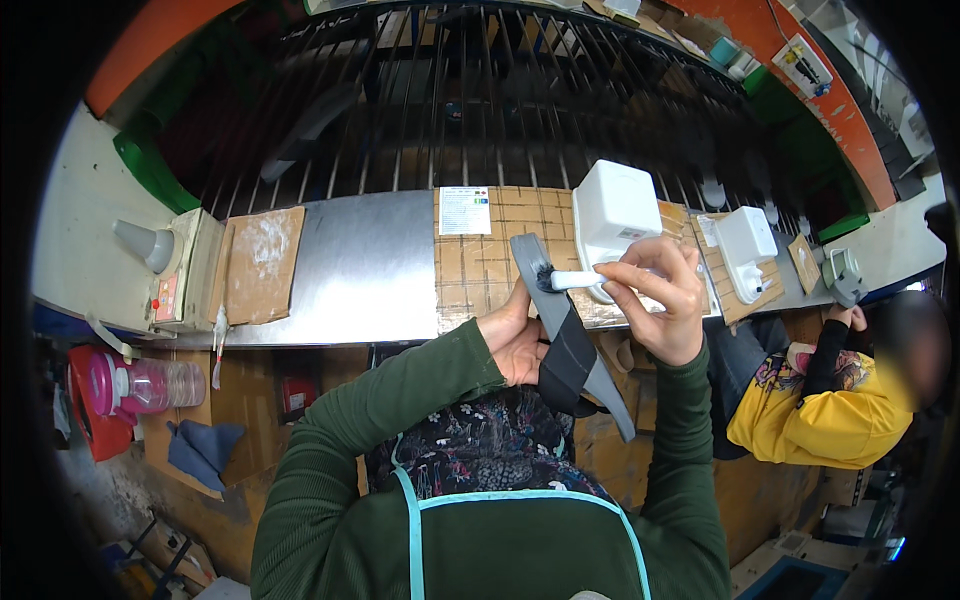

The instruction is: The person applies a white substance to a gray object using a small brush. They repeatedly dip the brush into a container and apply the substance to different areas of the object.

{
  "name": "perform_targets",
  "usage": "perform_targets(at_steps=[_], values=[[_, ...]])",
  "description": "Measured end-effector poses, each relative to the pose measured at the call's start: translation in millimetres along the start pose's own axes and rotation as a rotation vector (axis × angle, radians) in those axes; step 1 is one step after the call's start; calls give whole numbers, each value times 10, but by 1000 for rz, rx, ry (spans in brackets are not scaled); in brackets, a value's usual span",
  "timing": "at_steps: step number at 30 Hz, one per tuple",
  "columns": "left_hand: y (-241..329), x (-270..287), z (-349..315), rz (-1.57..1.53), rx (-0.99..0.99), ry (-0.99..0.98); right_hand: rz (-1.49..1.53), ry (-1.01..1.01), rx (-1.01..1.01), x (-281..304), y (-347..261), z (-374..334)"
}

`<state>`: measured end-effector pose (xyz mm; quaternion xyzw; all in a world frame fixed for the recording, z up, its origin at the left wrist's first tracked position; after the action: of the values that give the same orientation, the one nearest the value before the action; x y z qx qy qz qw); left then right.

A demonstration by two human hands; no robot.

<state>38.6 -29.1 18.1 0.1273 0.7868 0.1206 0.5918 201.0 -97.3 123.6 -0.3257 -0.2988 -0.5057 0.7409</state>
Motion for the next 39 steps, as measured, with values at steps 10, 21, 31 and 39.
perform_targets(at_steps=[10,21,31,39], values=[[-97,191,13,-138,66,-2,43,-62,-9,-106,80,-128],[-271,180,7,57,74,92,129,-101,-123,-71,158,-22],[-214,56,-29,72,36,111,70,-151,-13,7,139,-6],[-222,111,11,46,103,102,40,-158,-7,4,124,-58]])
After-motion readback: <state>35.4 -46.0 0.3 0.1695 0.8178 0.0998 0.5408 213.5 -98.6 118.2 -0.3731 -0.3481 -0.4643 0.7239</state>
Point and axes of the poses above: each hand's wrist, its own z-axis towards the middle knuckle, its own x-axis out of the back of the hand, y = z × x, the point moved 2 cm from there along z, towards the middle knuckle, and after that the axes turned 6 degrees about -z, right-handed, at the moved point
